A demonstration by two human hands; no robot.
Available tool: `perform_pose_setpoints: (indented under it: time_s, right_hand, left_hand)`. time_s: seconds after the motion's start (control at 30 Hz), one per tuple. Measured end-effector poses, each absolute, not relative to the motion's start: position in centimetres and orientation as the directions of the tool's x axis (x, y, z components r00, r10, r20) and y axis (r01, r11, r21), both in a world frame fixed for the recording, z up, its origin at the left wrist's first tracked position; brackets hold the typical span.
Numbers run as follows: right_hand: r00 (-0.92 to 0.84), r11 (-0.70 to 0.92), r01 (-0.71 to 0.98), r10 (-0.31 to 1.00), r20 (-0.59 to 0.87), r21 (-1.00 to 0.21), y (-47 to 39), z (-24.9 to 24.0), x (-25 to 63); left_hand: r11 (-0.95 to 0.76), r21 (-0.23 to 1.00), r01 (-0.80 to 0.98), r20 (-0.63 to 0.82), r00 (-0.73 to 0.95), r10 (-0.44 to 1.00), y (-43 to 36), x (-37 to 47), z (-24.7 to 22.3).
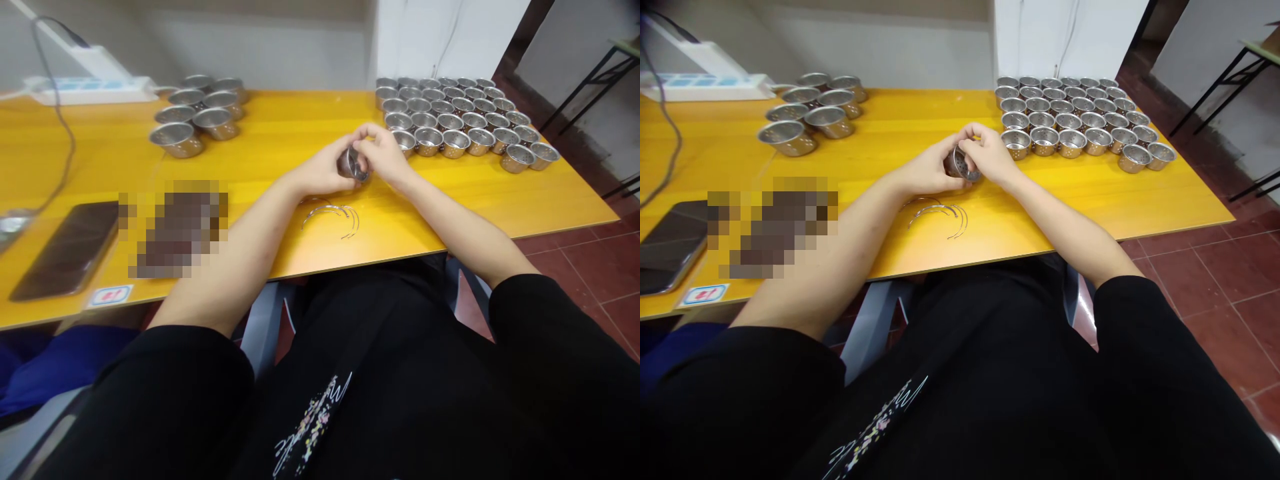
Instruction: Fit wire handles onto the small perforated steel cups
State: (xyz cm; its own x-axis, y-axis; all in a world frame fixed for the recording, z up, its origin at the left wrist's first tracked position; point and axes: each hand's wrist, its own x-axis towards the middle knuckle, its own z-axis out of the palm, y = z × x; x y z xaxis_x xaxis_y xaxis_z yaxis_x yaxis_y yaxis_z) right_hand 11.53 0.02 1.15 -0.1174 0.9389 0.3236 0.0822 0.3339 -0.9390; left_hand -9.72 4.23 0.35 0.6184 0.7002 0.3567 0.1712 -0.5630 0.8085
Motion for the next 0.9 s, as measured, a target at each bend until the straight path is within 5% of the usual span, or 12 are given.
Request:
perform_pose_setpoints:
  time_s: [0.9]
  right_hand:
    - [-0.14,0.29,0.032,0.949,0.283,-0.957,0.0,0.9,11.8]
  left_hand:
    - [-0.516,0.848,0.12,0.326,0.648,0.688,4.6,-8.9,0.2]
